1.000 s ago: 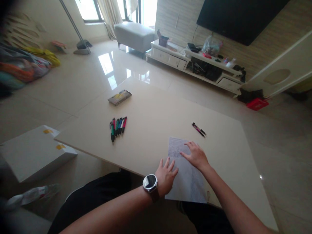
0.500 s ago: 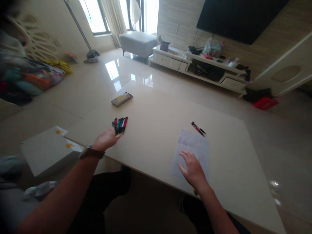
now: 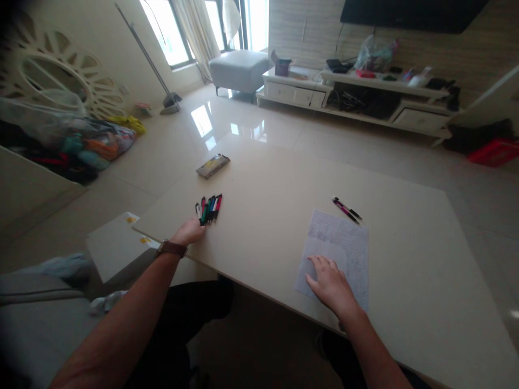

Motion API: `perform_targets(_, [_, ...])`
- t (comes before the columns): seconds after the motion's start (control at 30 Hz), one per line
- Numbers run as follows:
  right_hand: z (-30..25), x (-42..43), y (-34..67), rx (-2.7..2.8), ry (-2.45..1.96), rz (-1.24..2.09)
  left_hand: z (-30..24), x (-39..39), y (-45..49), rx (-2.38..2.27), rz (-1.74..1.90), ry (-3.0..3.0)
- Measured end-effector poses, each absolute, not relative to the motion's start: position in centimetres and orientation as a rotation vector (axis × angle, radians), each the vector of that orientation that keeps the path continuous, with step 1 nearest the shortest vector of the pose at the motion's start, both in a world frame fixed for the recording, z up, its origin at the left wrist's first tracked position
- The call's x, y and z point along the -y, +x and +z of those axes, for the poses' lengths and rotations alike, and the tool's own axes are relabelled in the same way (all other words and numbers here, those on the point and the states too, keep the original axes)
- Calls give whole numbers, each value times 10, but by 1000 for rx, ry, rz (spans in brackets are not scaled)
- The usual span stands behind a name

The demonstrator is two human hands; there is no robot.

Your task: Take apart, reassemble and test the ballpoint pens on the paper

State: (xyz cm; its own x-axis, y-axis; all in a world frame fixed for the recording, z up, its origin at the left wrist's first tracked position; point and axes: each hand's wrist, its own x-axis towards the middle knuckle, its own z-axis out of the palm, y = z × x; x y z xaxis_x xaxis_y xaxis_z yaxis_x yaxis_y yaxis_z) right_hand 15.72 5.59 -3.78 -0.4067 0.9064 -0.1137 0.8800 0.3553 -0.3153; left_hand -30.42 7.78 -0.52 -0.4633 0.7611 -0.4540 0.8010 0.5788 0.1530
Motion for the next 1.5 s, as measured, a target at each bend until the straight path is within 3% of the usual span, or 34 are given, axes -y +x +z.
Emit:
perform_targets(0.23, [-28,-57,146,2495,-1802,491,20,-84,-284,-2277,41,1382])
perform_targets(0.4, [0,-62,116,2226,-1601,600,40,-86,-227,-1755,505,1656])
perform_targets(0.6, [24,-57,84,2010,-1406,721,55,-88,-160,-1351,703,1795])
perform_targets(0.87, [44,-53,80,1748,-1302,1129,59,-80,-116,-1126,596,1725])
perform_targets(1.13, [37,-67,97,1694,-1548,1187,53,-80,-103,-1100,482,2127])
perform_targets(1.3, [30,-76,103,1775,-1475,1449,52,-85,-100,-1123,429,2166])
perform_targets(1.5, [24,-82,104,1764,-1444,1392,47,-86,-97,-1137,404,2124])
